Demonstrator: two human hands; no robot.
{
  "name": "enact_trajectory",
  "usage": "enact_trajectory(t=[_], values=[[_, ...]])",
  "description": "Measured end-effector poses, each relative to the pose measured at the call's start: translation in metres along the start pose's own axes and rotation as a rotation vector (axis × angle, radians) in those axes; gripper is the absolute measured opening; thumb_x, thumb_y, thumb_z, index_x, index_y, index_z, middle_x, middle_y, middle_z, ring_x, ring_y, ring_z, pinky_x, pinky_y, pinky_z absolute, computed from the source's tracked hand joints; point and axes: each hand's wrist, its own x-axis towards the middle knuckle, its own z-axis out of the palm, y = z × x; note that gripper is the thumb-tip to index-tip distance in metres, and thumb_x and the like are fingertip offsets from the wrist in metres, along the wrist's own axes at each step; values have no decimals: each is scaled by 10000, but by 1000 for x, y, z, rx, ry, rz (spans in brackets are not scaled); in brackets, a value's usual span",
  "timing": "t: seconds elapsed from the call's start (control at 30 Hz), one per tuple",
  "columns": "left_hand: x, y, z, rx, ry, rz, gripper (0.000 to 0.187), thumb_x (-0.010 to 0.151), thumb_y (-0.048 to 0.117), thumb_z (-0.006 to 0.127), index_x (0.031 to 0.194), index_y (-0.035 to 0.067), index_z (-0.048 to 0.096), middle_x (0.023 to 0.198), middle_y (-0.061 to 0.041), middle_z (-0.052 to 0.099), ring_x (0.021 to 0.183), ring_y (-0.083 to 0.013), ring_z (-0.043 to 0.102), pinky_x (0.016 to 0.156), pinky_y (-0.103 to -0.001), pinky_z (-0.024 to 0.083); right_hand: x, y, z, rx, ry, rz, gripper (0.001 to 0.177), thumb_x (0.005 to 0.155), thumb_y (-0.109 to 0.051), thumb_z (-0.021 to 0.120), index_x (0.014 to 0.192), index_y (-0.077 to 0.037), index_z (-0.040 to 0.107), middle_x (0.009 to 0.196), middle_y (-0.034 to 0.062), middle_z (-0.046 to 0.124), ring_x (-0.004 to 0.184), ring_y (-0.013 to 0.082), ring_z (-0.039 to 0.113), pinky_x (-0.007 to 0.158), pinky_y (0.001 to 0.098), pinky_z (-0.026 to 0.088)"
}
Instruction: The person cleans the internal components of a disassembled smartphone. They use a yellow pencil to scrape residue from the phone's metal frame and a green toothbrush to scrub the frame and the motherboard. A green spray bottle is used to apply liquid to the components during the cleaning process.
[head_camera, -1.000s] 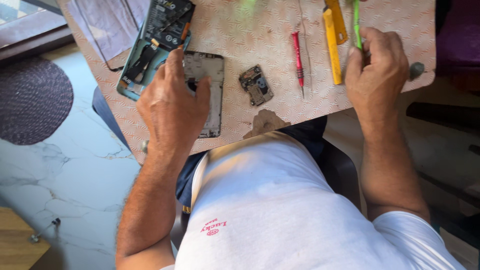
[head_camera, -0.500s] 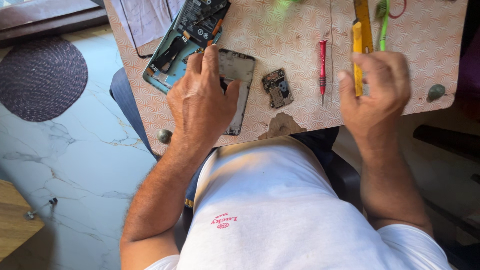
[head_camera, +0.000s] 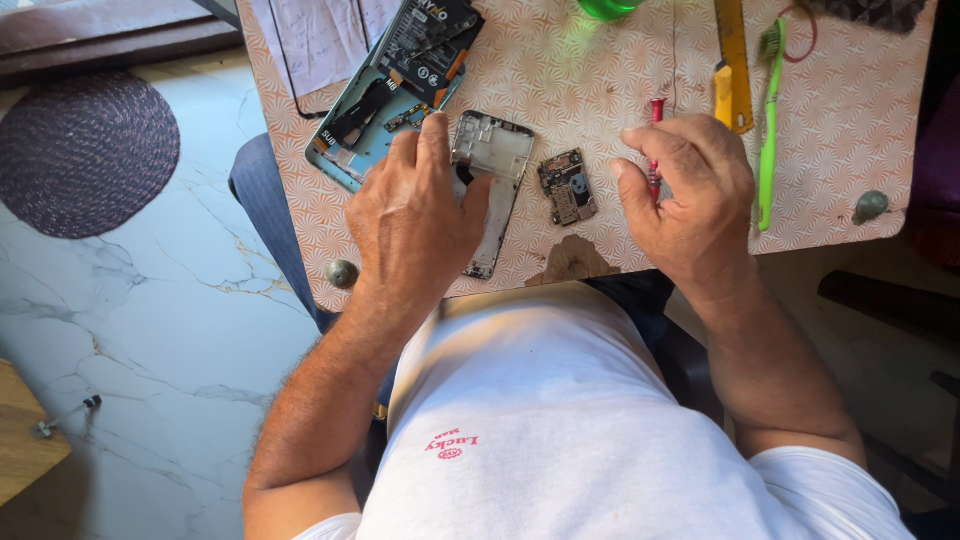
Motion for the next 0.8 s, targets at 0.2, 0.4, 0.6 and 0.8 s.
enact_trajectory(t=[0.2, 0.4, 0.6, 0.8], values=[[-13, -7, -16, -30, 52, -16, 630, 857, 310, 841, 1333, -17, 590, 1054, -155, 666, 837, -293, 696, 661, -429, 562, 6, -2, 0, 24, -79, -43, 283, 946, -41, 843, 1193, -51, 707, 1120, 101, 683, 1027, 272, 654, 896, 392, 526], [-21, -10, -22, -120, 73, -6, 565, 894, 289, 829, 1332, 13, 602, 1004, -95, 678, 841, -254, 713, 681, -401, 567, 12, 3, -6, 35, -88, -44, 287, 956, -42, 846, 1204, -58, 703, 1053, 95, 677, 965, 246, 668, 885, 370, 543], [-19, -2, -22, -93, 76, 43, 583, 851, 278, 861, 1310, 21, 611, 1000, -121, 677, 822, -276, 698, 659, -399, 564, 17, 6, -19, 60, -51, 9, 231, 987, -13, 825, 1184, -26, 704, 1062, 108, 694, 924, 228, 689, 861, 359, 575], [-18, 3, -19, -171, 24, 38, 555, 877, 268, 843, 1320, 28, 609, 1019, -98, 699, 869, -253, 722, 706, -399, 575, 17, 4, -27, 133, -219, -4, 265, 988, -100, 849, 1206, -64, 702, 1038, 88, 704, 970, 212, 691, 879, 340, 556]])
